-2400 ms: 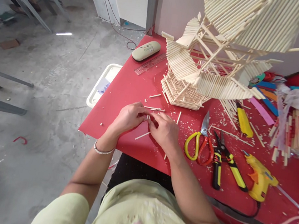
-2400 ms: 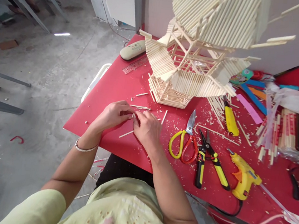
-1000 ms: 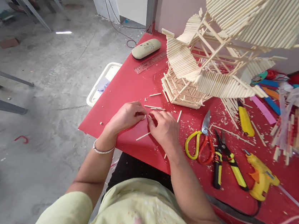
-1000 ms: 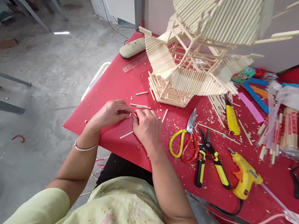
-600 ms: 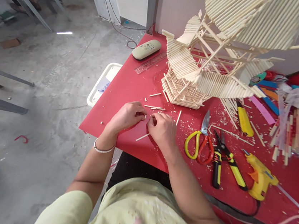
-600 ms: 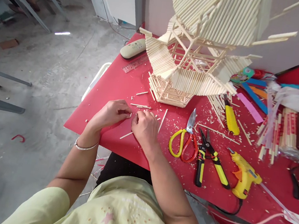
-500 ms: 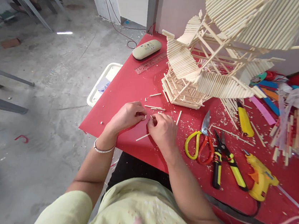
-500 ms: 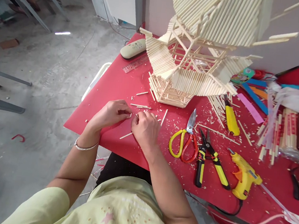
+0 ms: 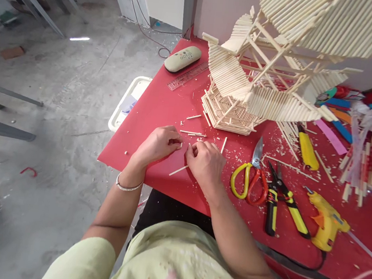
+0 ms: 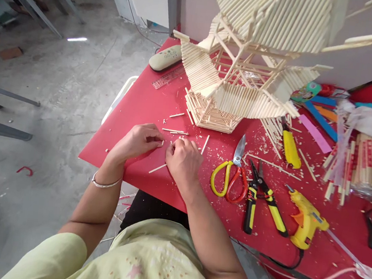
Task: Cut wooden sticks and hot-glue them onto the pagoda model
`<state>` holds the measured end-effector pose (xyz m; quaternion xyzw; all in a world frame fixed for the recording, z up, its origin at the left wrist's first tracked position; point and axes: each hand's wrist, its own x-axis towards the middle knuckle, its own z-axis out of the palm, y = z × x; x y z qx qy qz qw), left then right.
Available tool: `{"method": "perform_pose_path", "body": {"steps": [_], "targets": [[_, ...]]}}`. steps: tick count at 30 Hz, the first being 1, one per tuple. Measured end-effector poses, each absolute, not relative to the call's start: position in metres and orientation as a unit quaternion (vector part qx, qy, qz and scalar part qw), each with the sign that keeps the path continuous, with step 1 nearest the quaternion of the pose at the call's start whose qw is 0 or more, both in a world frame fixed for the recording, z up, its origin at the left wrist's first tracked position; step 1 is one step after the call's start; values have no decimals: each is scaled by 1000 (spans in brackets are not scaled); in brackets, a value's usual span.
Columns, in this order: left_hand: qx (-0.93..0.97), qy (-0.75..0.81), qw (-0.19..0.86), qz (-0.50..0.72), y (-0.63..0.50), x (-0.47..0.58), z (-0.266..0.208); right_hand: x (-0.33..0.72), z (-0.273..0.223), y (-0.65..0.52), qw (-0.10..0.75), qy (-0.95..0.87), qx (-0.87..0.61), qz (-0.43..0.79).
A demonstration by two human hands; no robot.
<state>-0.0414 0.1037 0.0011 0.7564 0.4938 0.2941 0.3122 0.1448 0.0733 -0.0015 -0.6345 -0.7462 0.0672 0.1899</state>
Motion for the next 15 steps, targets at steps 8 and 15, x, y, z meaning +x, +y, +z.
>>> {"method": "perform_pose_path", "body": {"steps": [8, 15], "targets": [[759, 492, 309, 294, 104, -42, 1, 145, 0, 74, 190, -740, -640, 82], [758, 491, 313, 294, 103, -42, 3, 145, -1, 74, 190, -738, -643, 76]]}}
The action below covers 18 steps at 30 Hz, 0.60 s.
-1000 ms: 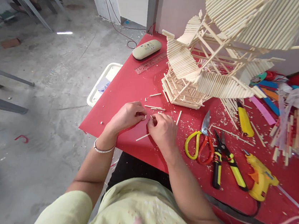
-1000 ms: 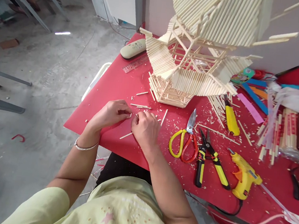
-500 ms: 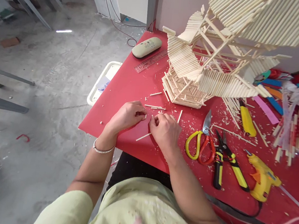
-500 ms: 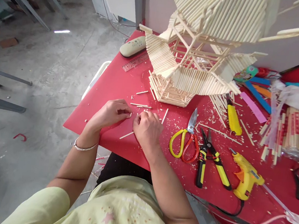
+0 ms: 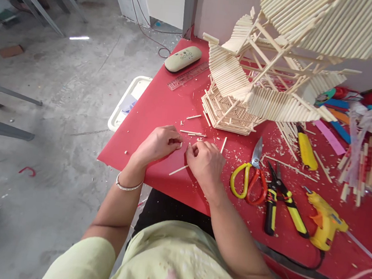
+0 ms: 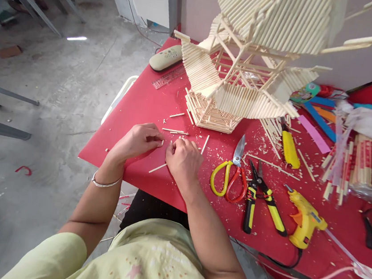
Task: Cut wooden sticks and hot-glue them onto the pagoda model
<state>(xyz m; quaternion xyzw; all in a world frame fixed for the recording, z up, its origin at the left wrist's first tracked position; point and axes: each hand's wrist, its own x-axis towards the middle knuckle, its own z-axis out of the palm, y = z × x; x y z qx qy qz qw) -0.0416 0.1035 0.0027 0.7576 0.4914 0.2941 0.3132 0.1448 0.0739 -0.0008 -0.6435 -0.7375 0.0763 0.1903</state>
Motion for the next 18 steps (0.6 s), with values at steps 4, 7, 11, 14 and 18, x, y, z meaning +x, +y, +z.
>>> {"method": "perform_pose_path", "body": {"steps": [4, 7, 11, 14, 18], "targets": [[757, 492, 314, 293, 104, -41, 4, 145, 0, 74, 192, -738, -642, 82], [756, 493, 315, 293, 104, -41, 3, 145, 0, 74, 193, -737, -642, 86], [755, 494, 314, 295, 104, -42, 3, 145, 0, 74, 190, -737, -642, 94], [757, 492, 311, 296, 104, -42, 2, 145, 0, 74, 189, -734, -646, 93], [759, 492, 310, 294, 104, -42, 2, 145, -1, 74, 190, -735, -645, 90]]}}
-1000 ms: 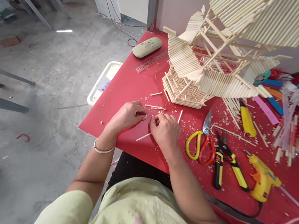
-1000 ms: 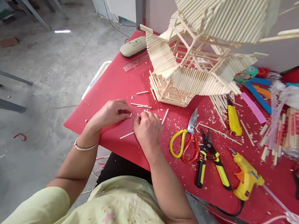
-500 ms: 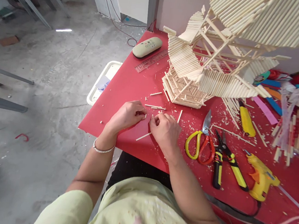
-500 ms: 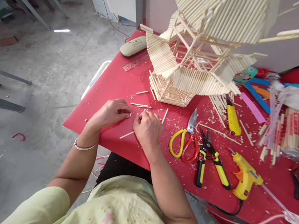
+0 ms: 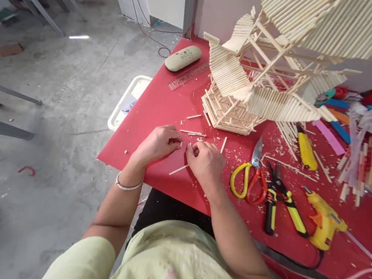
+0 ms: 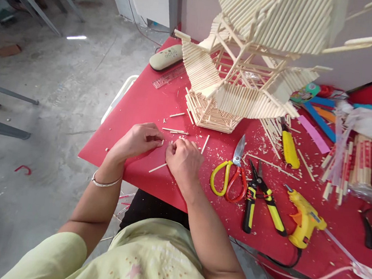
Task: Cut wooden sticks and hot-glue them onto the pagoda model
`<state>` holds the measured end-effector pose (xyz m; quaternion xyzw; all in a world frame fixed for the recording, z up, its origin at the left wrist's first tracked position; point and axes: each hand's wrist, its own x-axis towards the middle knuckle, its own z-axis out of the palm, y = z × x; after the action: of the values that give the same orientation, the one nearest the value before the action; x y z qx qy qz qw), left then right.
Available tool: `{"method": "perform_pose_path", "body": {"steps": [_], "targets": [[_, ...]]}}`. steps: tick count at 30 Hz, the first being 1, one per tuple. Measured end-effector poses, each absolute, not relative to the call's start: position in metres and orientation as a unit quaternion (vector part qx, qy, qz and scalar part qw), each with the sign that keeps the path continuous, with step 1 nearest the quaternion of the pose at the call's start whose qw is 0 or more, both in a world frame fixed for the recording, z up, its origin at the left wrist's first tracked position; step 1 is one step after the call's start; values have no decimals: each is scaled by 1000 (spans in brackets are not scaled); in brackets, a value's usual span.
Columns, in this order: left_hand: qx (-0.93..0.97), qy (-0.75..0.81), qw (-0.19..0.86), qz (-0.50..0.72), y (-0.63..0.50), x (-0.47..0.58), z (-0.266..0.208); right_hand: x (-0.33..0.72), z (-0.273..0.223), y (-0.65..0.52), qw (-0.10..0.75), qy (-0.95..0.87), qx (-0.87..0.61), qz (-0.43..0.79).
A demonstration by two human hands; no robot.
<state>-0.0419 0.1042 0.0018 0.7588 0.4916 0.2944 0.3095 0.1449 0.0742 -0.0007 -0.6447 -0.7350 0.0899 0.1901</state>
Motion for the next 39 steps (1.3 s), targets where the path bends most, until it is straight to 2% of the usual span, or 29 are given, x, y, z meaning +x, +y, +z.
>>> {"method": "perform_pose_path", "body": {"steps": [9, 15, 20, 25, 31, 35, 39], "targets": [[754, 493, 321, 293, 104, -44, 2, 155, 9, 76, 186, -720, -660, 105], [755, 487, 320, 301, 104, -44, 2, 174, 15, 89, 330, -640, -668, 186], [712, 523, 259, 390, 109, -42, 5, 198, 25, 89, 418, -598, -655, 198], [717, 520, 228, 406, 94, -32, 16, 226, 38, 50, 366, -650, -654, 123], [791, 547, 152, 226, 49, 4, 14, 267, 35, -14, 248, -682, -688, 13], [799, 571, 112, 151, 48, 27, 6, 290, 30, -41, 226, -680, -698, -16], [796, 584, 96, 130, 52, 39, 6, 295, 25, -54, 219, -679, -700, -22]]}}
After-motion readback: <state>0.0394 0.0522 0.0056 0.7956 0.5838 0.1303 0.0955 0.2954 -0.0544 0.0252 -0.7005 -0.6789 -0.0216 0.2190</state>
